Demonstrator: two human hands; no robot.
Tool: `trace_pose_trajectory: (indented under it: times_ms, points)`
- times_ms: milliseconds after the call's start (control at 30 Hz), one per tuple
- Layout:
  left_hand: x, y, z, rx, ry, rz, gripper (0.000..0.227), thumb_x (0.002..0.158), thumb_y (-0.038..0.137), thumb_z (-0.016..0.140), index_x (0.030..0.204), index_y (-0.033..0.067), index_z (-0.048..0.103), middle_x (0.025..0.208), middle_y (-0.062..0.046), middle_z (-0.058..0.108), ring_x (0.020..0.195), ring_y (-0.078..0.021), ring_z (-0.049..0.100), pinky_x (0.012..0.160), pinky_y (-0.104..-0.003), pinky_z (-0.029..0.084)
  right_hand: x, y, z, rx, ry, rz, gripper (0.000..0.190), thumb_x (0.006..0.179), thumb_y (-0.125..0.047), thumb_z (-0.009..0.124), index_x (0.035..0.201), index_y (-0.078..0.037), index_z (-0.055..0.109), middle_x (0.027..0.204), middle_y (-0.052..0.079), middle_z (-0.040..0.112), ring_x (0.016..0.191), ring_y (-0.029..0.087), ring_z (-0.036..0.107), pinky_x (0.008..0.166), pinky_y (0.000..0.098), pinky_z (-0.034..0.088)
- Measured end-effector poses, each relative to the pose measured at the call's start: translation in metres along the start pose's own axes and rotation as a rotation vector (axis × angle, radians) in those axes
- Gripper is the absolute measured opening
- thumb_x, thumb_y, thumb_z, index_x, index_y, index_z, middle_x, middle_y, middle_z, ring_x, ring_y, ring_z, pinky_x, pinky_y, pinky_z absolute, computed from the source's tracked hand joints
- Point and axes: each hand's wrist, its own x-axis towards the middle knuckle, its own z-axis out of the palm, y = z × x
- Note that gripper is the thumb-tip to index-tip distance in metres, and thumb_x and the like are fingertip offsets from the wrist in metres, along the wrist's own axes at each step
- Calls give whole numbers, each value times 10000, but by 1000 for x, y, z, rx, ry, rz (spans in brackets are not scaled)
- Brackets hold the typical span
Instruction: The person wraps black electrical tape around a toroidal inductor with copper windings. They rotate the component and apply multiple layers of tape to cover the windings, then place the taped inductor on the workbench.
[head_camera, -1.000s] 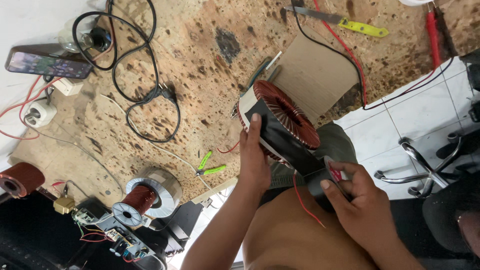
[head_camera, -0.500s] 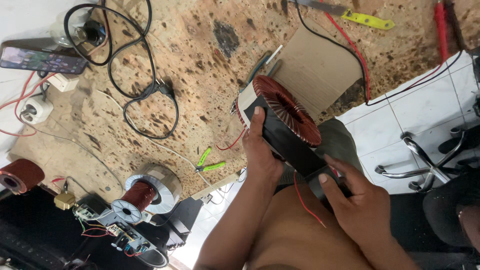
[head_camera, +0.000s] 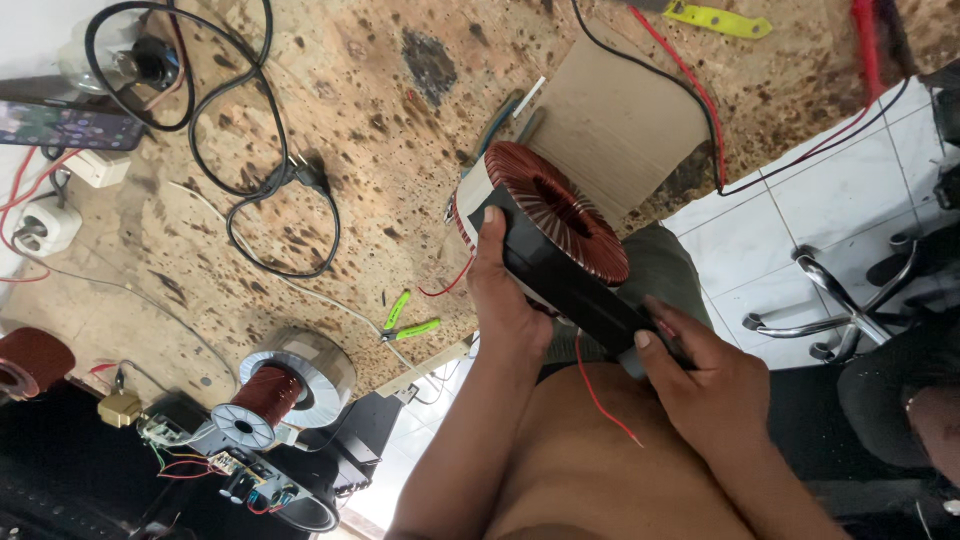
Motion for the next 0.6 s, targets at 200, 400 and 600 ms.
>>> trace_pose_trajectory:
  times_ms: [200,400,600]
  points:
    - [-5,0,9,12,10,170,366,776,341,856,716,29,675,604,-156,670,467,-261,683,450,-351,593,11,17,18,315,164,-233,304,904,-194,834,1202,-136,810,911,193,763,933,332,735,786,454,599]
    - [-15,6,16,0,2,140,349,806,352,840,759,35,703,666,-155,706,534,-268,717,498,-360,619,28,41,35,465,118,-317,291,912,-103,805,1202,-78,792,924,206,768,930,295,734,816,455,606]
    - [-15,4,18,8,20,159,358,802,345,838,775,13,707,683,-169,708,547,-273,719,511,-373,622,44,55,48,543,63,-311,292,907,-89,793,1198,-83,792,921,189,774,950,258,732,844,456,599]
